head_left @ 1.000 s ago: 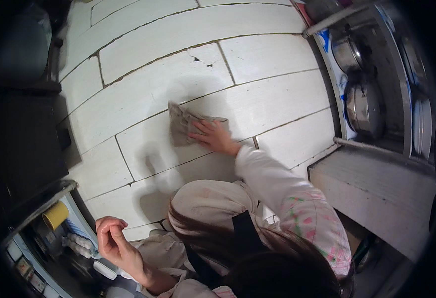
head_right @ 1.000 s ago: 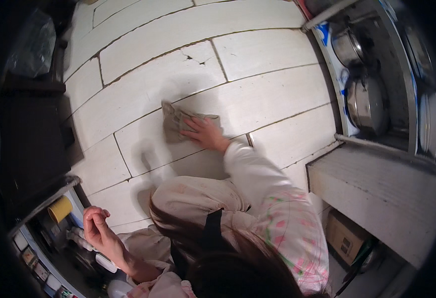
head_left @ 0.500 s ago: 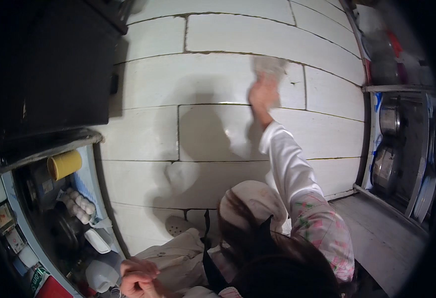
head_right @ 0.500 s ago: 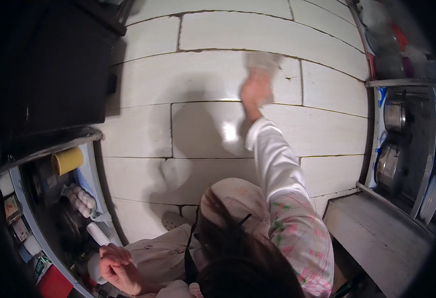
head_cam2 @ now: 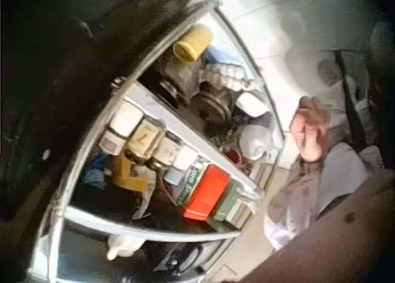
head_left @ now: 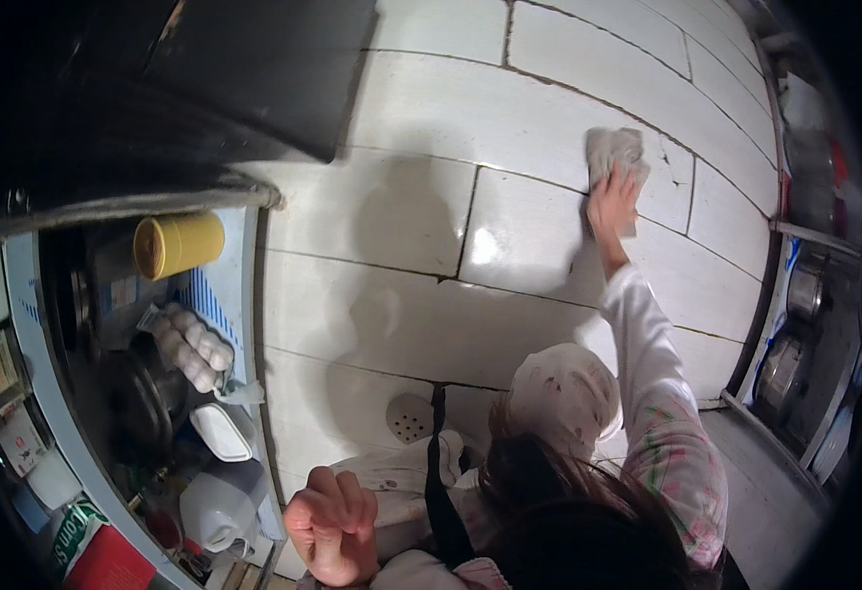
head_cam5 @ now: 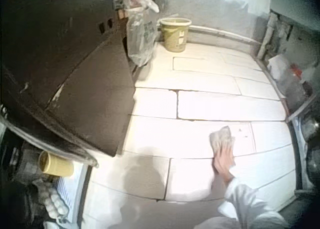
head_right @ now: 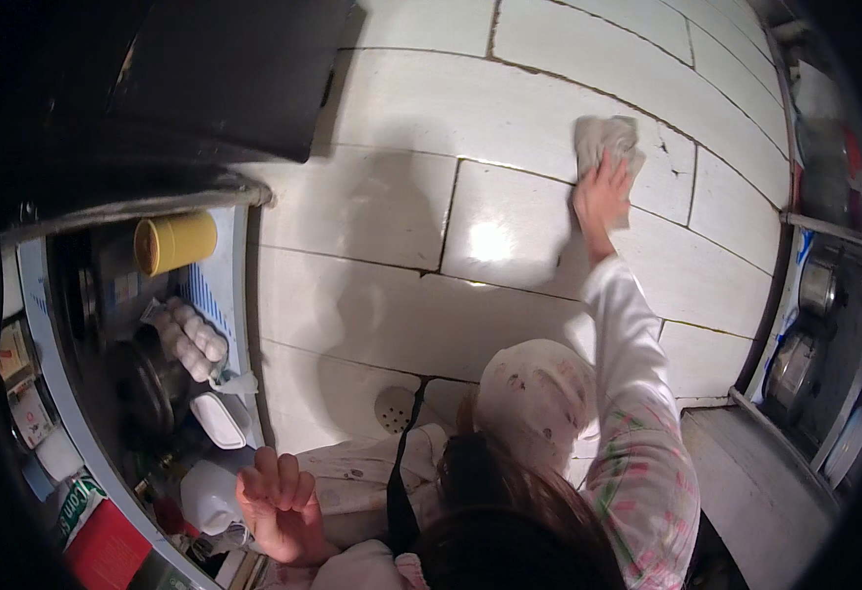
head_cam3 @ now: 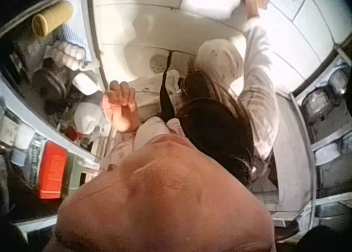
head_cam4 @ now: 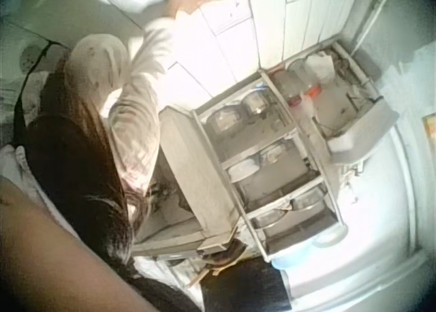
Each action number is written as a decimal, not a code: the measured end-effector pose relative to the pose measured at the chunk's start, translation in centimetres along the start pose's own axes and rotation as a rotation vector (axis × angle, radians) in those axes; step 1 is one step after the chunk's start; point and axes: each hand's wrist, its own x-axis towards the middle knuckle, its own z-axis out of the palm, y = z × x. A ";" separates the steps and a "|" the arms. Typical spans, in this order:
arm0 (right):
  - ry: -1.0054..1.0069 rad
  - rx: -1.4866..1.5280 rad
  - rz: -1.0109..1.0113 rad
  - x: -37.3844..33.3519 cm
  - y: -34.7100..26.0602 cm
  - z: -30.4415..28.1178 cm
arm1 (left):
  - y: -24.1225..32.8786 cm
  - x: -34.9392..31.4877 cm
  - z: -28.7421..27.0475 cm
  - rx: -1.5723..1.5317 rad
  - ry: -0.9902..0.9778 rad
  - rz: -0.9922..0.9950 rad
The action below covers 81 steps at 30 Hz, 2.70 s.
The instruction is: The person wipes a countertop with a cloth, then rinses the cloth in a sink and wrings it out. They proceed to wipe the tiled floor, repeatedly rinsing and wringing the cloth. The person also washes their hands and handles a small metal bowl and a white mug.
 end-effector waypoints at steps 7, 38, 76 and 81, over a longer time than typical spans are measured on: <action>-0.619 0.518 -0.695 -8.9 -25.9 1.4 | 1.3 -1.2 -1.3 -0.085 -0.057 -0.007; -0.094 0.444 -0.806 -14.8 -5.7 -0.9 | -5.0 -10.4 4.0 -0.095 -0.293 -0.392; -0.715 1.469 0.684 -11.0 6.6 -11.8 | -7.6 -9.0 6.3 0.160 -0.380 -0.186; -0.906 1.915 0.554 -9.6 2.0 -21.9 | -9.9 -0.4 7.5 0.629 -0.393 -0.112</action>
